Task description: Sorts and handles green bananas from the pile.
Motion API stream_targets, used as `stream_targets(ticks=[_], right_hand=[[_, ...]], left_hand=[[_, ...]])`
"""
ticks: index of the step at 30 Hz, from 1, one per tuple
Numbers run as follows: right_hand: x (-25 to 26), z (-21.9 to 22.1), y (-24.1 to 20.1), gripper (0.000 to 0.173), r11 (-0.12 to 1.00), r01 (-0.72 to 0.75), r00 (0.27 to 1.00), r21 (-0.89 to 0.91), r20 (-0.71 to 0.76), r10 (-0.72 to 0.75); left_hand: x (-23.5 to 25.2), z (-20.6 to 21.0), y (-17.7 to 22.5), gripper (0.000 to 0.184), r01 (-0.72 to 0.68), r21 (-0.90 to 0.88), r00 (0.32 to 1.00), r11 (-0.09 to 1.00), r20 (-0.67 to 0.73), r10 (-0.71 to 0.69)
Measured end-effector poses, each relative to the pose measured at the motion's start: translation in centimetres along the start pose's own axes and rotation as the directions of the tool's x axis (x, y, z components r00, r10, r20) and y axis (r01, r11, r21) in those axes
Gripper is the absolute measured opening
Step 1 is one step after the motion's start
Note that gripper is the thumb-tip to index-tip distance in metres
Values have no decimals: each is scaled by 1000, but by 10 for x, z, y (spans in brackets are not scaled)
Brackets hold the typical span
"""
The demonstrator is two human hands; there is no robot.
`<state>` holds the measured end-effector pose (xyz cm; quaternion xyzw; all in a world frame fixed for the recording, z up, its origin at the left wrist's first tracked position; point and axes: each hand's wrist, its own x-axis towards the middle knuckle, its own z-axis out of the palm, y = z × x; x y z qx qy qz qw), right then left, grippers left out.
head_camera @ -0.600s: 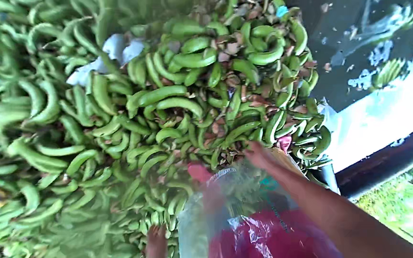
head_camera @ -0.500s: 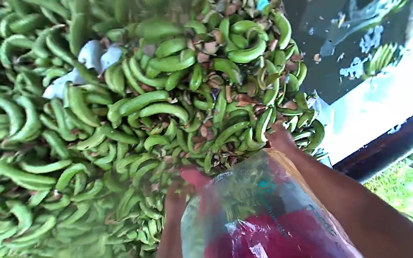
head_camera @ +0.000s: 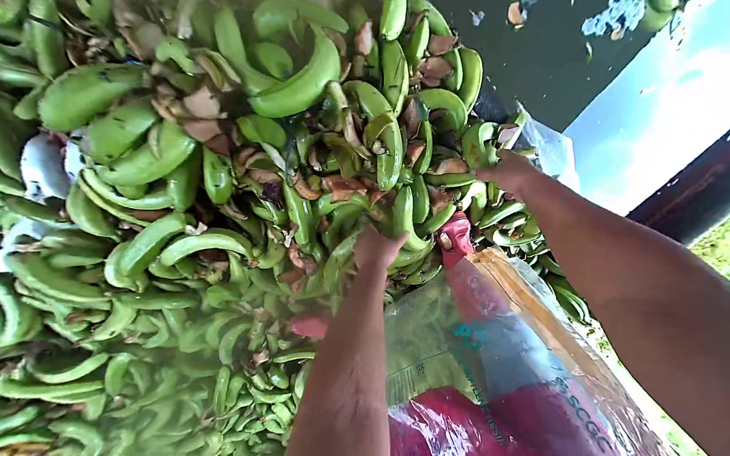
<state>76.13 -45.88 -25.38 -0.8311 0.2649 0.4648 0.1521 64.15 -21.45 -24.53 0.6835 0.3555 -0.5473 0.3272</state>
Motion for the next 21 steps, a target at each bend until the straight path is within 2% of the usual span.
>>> stream_targets(ticks=[2,5,7,9,12,15,18,21], right_hand=[[4,5,-1,80,997,2,1000,-74,19,-1],[7,9,-8,87,996,-49,999,-77,-8,49],[6,11,-18,89,992,-67,998,-106,-30,64],[-2,17,-22,75,982,-55,998,-179,-46,47],[-20,24,-10,47,972,-35,992,-233,-123,6],[-48,39,-3,40,972,29,993,-233,-107,-55],[-78,64,-4,39,972,48,995,-228,-79,-67],[-101,100,-17,41,984,16,998,-179,-51,-26]], left_hand=[[0,17,14,98,97,-94,990,991,-96,-106],[6,42,35,102,226,-234,938,946,-211,-276],[17,55,39,104,261,-232,912,937,-259,-318],[22,66,34,99,246,-215,914,945,-273,-300],[18,73,22,72,145,-166,951,975,-249,-184],[15,69,16,62,95,-171,965,981,-224,-132],[12,67,16,69,94,-235,970,968,-195,-142],[20,66,21,87,130,-283,963,950,-193,-189]])
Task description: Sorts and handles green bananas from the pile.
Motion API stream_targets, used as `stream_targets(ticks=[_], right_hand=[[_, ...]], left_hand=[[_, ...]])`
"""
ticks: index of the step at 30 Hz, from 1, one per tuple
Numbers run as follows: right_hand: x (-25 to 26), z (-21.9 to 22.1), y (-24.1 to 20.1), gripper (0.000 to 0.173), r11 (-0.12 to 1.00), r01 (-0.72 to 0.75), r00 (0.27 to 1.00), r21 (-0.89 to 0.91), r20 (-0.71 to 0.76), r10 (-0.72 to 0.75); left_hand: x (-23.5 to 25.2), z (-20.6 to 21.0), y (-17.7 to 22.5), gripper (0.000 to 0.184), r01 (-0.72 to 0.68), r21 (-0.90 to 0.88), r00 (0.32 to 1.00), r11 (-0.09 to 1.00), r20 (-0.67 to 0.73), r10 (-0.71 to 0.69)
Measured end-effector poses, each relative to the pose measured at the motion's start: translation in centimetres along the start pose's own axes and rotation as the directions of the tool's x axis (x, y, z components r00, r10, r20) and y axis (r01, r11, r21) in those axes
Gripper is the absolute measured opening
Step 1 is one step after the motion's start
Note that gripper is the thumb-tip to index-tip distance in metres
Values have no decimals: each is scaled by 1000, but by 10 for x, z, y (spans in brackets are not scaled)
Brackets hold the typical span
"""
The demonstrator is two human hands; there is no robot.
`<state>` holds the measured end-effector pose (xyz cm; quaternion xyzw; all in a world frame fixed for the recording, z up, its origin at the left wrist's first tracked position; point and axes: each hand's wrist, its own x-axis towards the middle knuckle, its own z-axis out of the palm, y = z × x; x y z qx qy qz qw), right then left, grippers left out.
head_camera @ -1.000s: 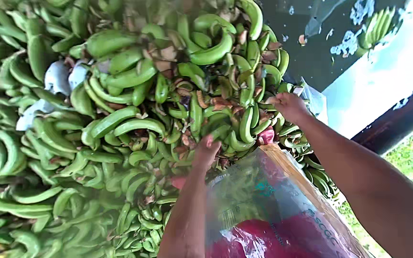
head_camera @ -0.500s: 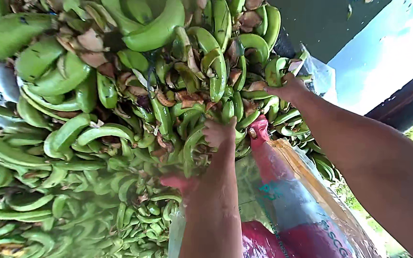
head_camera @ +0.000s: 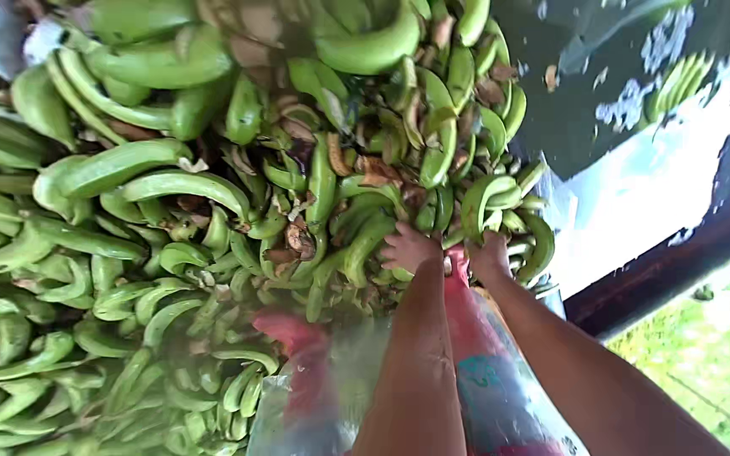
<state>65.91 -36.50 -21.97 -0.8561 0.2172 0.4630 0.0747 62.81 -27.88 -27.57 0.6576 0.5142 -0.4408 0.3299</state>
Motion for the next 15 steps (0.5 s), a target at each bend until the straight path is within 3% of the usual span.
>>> stream_targets(ticks=[2,5,8,10,12,15], right_hand=[[-6,14,-13,39,999,0,1000,50,26,-1],[-14,19,-6,34,994,21,998,111,48,-26],[-31,10,-5,35,988,92,995,122,-44,-87],[-55,13,-10,43,986,161,981,52,-116,-155],[-86,37,-21,47,971,239,960,-7,-147,-237],[-172,93,-59,48,901,431,901,57,33,-433]], left_hand=[[7,1,1,84,-15,-1,1000,1000,-1,15],[9,1,-17,61,-108,2,994,994,15,108],[11,-34,-55,59,-232,-68,968,970,79,237],[9,-73,-103,63,-305,-160,947,939,52,317],[6,-121,-167,59,-377,-339,926,862,-122,357],[-5,-202,-284,64,-399,-515,865,759,-486,125]])
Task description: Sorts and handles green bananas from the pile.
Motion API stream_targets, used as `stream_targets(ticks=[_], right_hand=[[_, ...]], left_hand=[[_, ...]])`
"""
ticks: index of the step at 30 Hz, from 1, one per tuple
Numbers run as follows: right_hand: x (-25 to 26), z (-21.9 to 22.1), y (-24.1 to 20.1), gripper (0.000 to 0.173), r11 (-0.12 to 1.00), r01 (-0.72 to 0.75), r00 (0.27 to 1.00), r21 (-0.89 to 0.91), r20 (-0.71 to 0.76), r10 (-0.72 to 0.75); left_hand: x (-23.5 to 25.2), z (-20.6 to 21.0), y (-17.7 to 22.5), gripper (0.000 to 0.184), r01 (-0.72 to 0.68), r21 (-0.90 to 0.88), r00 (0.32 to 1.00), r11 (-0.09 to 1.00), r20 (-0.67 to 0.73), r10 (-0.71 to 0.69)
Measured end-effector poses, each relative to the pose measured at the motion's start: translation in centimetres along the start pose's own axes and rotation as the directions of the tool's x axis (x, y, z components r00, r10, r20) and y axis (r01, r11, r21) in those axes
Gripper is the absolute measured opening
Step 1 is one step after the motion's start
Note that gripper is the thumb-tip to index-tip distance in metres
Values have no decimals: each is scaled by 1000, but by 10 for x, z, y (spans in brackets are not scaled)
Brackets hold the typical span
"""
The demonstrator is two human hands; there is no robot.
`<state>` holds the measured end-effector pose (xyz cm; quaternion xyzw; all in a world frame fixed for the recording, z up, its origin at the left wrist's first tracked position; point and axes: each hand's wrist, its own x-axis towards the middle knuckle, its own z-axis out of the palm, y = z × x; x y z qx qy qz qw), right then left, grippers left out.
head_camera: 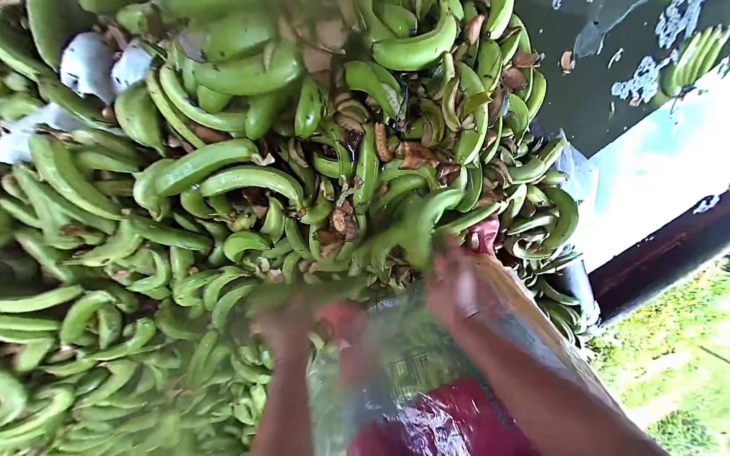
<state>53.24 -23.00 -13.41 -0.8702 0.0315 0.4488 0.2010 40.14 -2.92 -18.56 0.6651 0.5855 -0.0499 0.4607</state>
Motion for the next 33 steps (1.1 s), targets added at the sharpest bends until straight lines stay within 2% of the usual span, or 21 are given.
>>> stream_targets(ticks=[1,2,3,5,6,7,9,11,12,13,14,16,18,20,21,23,25,28,30,31,33], right_hand=[[-24,26,-26,48,987,149,985,63,83,-154],[-46,47,-53,53,941,299,927,157,184,-326],[-64,61,-80,58,856,411,836,314,245,-491],[-77,67,-123,67,669,467,659,578,278,-699],[-71,60,-132,67,631,436,617,641,297,-729],[-58,49,-133,63,651,379,618,657,344,-707],[-13,30,-105,49,800,290,735,525,413,-538],[38,8,-49,43,949,112,880,296,413,-233],[61,-2,-19,43,975,-24,935,221,349,-57],[81,-12,7,44,964,-171,955,205,276,111],[96,-19,32,45,924,-296,946,244,207,248],[122,-22,68,46,827,-418,907,376,121,403],[139,-19,89,51,762,-455,885,461,141,443],[158,-11,97,57,744,-473,877,473,173,447],[166,-5,99,59,734,-479,872,480,169,459],[180,9,98,62,697,-493,849,521,112,517],[188,17,91,75,643,-510,812,572,74,579],[187,24,89,87,645,-493,818,584,58,572],[181,29,86,77,619,-485,831,617,105,546],[174,30,79,66,557,-492,825,669,153,544],[151,29,56,46,347,-483,805,804,251,538]], left_hand=[[4,-47,-15,71,37,-36,988,999,-151,-42],[6,-90,-29,78,95,-65,954,993,-280,-110],[5,-127,-40,80,168,-88,907,982,-377,-189],[-6,-173,-61,75,367,-80,822,927,-439,-363],[-13,-179,-68,72,471,-45,790,881,-422,-445],[-19,-174,-74,71,536,-12,789,844,-349,-506],[-20,-128,-67,64,493,86,866,866,-147,-478],[-10,-54,-39,54,316,260,926,912,123,-356],[-2,-12,-22,52,196,343,917,919,269,-296],[4,28,-6,50,90,385,881,918,400,-254],[10,66,4,52,-7,384,838,923,506,-204],[19,136,21,59,-199,393,764,898,636,-109],[21,187,34,70,-322,520,733,791,665,-139],[23,216,32,70,-411,657,734,632,649,-198],[24,222,28,66,-438,688,736,578,644,-210],[28,215,24,60,-410,705,730,578,634,-255],[31,184,25,63,-303,660,725,687,628,-283],[24,126,28,59,-178,385,794,906,600,-99],[29,111,35,63,-193,196,840,961,539,59],[41,112,40,70,-220,105,846,970,515,136],[75,128,52,80,-214,-55,846,975,489,214]])
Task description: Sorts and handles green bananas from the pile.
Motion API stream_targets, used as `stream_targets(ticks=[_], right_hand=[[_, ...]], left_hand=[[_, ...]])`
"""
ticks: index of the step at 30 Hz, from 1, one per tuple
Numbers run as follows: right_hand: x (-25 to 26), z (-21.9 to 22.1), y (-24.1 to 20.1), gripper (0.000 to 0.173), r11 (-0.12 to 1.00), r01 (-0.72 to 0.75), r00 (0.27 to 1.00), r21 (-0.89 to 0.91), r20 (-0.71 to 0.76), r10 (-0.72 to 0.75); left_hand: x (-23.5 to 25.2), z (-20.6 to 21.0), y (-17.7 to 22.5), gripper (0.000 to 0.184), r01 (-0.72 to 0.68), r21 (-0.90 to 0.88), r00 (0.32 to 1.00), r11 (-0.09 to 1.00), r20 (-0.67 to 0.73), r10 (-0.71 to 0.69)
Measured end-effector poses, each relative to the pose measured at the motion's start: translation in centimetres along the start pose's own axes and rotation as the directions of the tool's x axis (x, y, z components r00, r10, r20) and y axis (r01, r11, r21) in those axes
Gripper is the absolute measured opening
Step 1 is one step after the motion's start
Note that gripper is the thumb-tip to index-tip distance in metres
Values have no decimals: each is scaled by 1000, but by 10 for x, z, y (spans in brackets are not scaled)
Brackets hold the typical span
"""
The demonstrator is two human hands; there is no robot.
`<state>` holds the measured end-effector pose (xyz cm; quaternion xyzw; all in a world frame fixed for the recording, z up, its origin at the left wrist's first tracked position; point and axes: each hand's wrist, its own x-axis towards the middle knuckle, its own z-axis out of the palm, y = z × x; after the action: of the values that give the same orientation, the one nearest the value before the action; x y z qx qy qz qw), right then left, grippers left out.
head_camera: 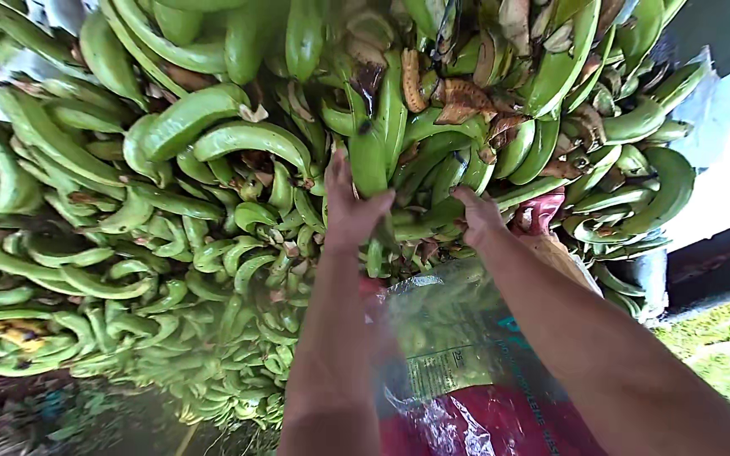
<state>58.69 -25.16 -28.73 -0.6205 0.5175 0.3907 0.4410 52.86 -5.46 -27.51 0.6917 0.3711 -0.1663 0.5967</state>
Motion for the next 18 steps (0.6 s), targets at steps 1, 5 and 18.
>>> stream_targets(ticks=[1,5,18], right_hand=[[-14,2,4,36,987,-33,997,156,69,22],[-16,14,34,35,794,-155,911,588,396,-116],[-71,41,34,57,855,-72,890,514,419,-177]], left_hand=[[21,3,9,81,21,-77,1000,997,1,-21],[74,21,35,66,106,-107,993,989,54,-100],[-19,24,22,41,143,-382,988,913,117,-106]])
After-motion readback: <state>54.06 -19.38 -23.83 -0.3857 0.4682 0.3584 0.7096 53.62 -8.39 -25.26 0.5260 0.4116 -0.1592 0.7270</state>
